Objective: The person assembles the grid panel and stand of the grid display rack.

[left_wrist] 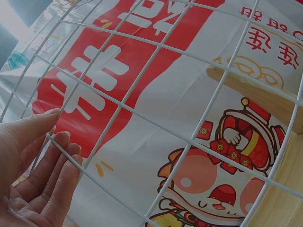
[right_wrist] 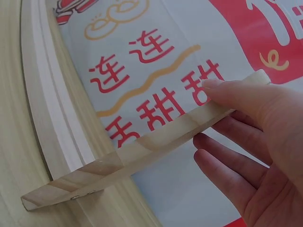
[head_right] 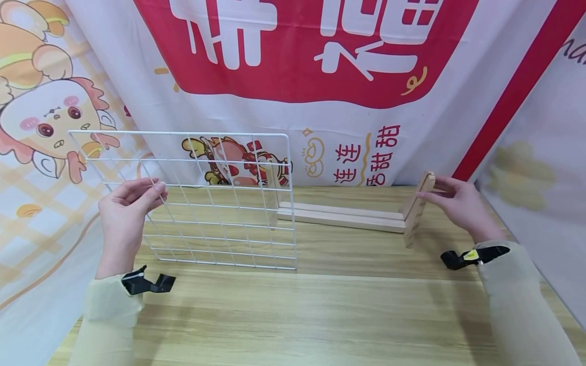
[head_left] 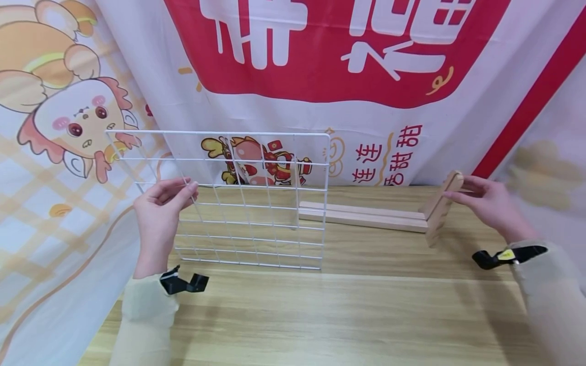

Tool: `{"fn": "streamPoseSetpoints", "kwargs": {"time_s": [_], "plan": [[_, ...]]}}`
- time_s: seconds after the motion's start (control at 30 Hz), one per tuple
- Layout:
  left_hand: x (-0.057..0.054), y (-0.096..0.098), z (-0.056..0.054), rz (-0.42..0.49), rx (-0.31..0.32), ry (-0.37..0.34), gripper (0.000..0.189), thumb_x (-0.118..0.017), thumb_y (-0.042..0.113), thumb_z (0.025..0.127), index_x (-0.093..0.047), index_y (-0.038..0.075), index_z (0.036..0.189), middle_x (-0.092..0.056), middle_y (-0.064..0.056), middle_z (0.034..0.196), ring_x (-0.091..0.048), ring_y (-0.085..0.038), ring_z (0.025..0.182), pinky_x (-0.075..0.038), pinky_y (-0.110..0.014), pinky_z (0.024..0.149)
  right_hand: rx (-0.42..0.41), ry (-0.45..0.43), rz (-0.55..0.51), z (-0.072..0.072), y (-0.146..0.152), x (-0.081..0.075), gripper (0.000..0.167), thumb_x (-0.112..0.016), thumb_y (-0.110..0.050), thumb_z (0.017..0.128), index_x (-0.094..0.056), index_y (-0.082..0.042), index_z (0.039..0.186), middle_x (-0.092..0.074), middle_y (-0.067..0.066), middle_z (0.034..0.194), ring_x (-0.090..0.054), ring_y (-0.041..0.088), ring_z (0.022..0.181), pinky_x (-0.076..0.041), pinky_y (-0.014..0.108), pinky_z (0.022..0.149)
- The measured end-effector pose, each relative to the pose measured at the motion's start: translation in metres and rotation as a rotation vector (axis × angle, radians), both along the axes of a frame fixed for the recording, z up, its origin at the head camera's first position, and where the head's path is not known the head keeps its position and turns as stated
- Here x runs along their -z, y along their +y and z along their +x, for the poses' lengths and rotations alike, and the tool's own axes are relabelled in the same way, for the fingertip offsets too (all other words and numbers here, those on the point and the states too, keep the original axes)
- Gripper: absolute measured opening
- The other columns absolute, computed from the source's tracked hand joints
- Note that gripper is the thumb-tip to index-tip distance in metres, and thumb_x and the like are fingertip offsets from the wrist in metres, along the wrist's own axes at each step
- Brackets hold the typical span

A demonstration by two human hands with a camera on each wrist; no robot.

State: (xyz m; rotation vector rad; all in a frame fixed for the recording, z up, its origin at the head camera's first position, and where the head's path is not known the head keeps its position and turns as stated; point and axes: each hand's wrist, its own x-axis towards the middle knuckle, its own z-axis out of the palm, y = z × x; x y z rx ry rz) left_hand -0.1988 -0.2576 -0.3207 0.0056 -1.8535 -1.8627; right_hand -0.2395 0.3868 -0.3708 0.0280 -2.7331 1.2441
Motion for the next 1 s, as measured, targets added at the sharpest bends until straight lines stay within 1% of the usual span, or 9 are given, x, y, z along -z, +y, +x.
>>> {"fn": "streamPoseSetpoints", "kwargs": {"time_s": [0.07,0.1,0.17,0.23,0.3,0.37,0.6,0.8,1.0], "plan": [[0.000,0.000,-0.001,0.003,0.002,0.006,0.033,-0.085,0.018,0.085,-0.074,-0.001,0.109,-0.075,-0.009,0.101,-0.073,-0.018,0.083,-0.060,-0.024,0.077,0.001,-0.008,0.013,0.000,-0.003,0.000,0.071,-0.074,-0.049,0.092,-0.055,-0.006,0.145,-0.067,-0.017,0.111,-0.058,-0.014,0.089,-0.051,0.009,0.071],[0.000,0.000,-0.001,0.004,0.003,0.008,0.033,-0.085,0.018,0.085,-0.074,-0.002,0.109,-0.075,-0.009,0.101,-0.073,-0.018,0.083,-0.060,-0.024,0.077,0.002,-0.013,0.021,0.000,-0.005,0.000,0.072,-0.073,-0.051,0.092,-0.055,-0.006,0.145,-0.069,-0.008,0.117,-0.058,-0.011,0.091,-0.050,0.009,0.071],[0.000,0.000,-0.001,0.006,0.004,0.011,0.033,-0.085,0.017,0.085,-0.074,-0.002,0.109,-0.075,-0.009,0.100,-0.073,-0.018,0.083,-0.060,-0.024,0.077,0.009,-0.029,0.027,0.001,-0.009,0.000,0.075,-0.072,-0.053,0.091,-0.054,-0.007,0.147,-0.067,0.008,0.127,-0.058,-0.009,0.092,-0.050,0.009,0.071],[0.000,0.000,-0.001,0.004,0.004,0.008,0.033,-0.085,0.018,0.085,-0.074,-0.001,0.109,-0.075,-0.008,0.101,-0.073,-0.017,0.083,-0.060,-0.024,0.077,0.010,-0.043,0.035,0.001,-0.013,0.000,0.077,-0.072,-0.055,0.091,-0.052,-0.008,0.148,-0.060,0.022,0.135,-0.057,-0.008,0.092,-0.050,0.009,0.071],[0.000,0.000,-0.001,0.001,0.001,0.002,0.033,-0.085,0.019,0.085,-0.074,-0.001,0.109,-0.075,-0.008,0.101,-0.073,-0.018,0.084,-0.060,-0.024,0.077,0.005,-0.039,0.030,0.002,-0.016,0.000,0.077,-0.073,-0.055,0.090,-0.052,-0.008,0.148,-0.061,0.022,0.134,-0.058,-0.008,0.092,-0.050,0.009,0.071],[0.000,0.000,-0.001,-0.002,-0.002,-0.006,0.034,-0.085,0.019,0.085,-0.074,0.000,0.110,-0.075,-0.008,0.102,-0.073,-0.017,0.084,-0.059,-0.023,0.078,-0.005,-0.017,0.017,0.003,-0.019,0.001,0.076,-0.076,-0.051,0.089,-0.053,-0.008,0.147,-0.062,0.023,0.133,-0.059,-0.011,0.089,-0.052,0.010,0.072],[0.001,-0.001,-0.001,-0.017,-0.012,-0.028,0.035,-0.085,0.022,0.085,-0.074,0.001,0.111,-0.074,-0.007,0.103,-0.072,-0.017,0.086,-0.059,-0.022,0.079,-0.049,0.047,-0.026,0.005,-0.031,0.004,0.071,-0.084,-0.038,0.086,-0.056,-0.003,0.142,-0.068,0.015,0.124,-0.065,-0.008,0.089,-0.055,0.013,0.073],[0.001,-0.001,-0.001,-0.027,-0.016,-0.036,0.036,-0.085,0.022,0.085,-0.074,0.001,0.112,-0.074,-0.007,0.104,-0.072,-0.017,0.086,-0.059,-0.022,0.079,-0.084,0.079,-0.042,0.008,-0.046,0.004,0.069,-0.086,-0.030,0.085,-0.057,-0.001,0.141,-0.065,0.025,0.127,-0.065,-0.008,0.089,-0.057,0.015,0.073],[0.000,0.000,0.000,-0.029,-0.017,-0.031,0.036,-0.085,0.022,0.085,-0.074,0.001,0.112,-0.074,-0.007,0.103,-0.072,-0.017,0.086,-0.059,-0.022,0.079,-0.112,0.110,-0.064,0.011,-0.058,0.004,0.064,-0.086,-0.022,0.085,-0.059,0.000,0.139,-0.066,0.024,0.125,-0.066,-0.006,0.090,-0.058,0.017,0.073]]}}
